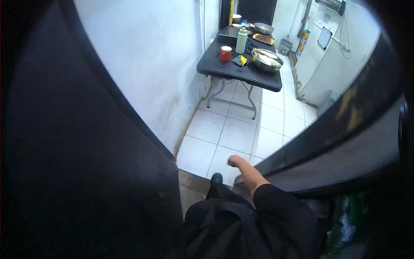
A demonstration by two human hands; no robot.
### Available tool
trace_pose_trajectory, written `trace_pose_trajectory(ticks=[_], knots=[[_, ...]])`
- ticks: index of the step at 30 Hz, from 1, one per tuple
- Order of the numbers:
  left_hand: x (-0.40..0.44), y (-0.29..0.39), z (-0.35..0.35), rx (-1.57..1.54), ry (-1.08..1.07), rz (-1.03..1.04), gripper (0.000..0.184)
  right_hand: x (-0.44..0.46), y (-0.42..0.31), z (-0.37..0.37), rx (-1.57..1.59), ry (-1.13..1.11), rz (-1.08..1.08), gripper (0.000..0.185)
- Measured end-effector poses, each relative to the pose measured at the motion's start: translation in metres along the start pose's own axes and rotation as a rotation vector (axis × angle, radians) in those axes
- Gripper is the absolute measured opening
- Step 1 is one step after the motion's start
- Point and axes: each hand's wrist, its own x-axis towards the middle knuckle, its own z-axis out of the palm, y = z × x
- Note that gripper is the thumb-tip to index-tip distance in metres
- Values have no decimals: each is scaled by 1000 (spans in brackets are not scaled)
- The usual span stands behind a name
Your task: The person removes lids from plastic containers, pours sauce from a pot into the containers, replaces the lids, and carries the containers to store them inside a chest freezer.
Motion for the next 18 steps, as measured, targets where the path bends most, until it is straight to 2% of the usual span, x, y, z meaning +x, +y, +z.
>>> trace_pose_trajectory(ticks=[2, 3, 4, 6, 10, 14, 16, 18], knots=[[19, 12, 39, 58, -102, 11, 30, 35, 60, 5, 7, 3, 149, 21], [27, 16, 56, 84, -141, 3, 30, 34, 77, -19, 42, -106, 236, 21], [37, 22, 73, 109, -163, -3, 30, 46, 100, -24, 118, -84, 418, 22], [54, 35, 103, 164, -201, -31, 30, 61, 134, -45, 180, -85, 428, 24], [90, 68, 148, 272, -274, -81, 31, 43, 130, -170, 437, -101, 415, 36], [141, 110, 195, 346, -351, -72, 31, 80, 161, -222, 786, -87, 363, 50], [175, 129, 220, 338, -360, -7, 32, 86, 159, -267, 905, -57, 281, 52], [223, 155, 252, 273, -368, 156, 32, 101, 162, -307, 812, -2, 205, 55]])
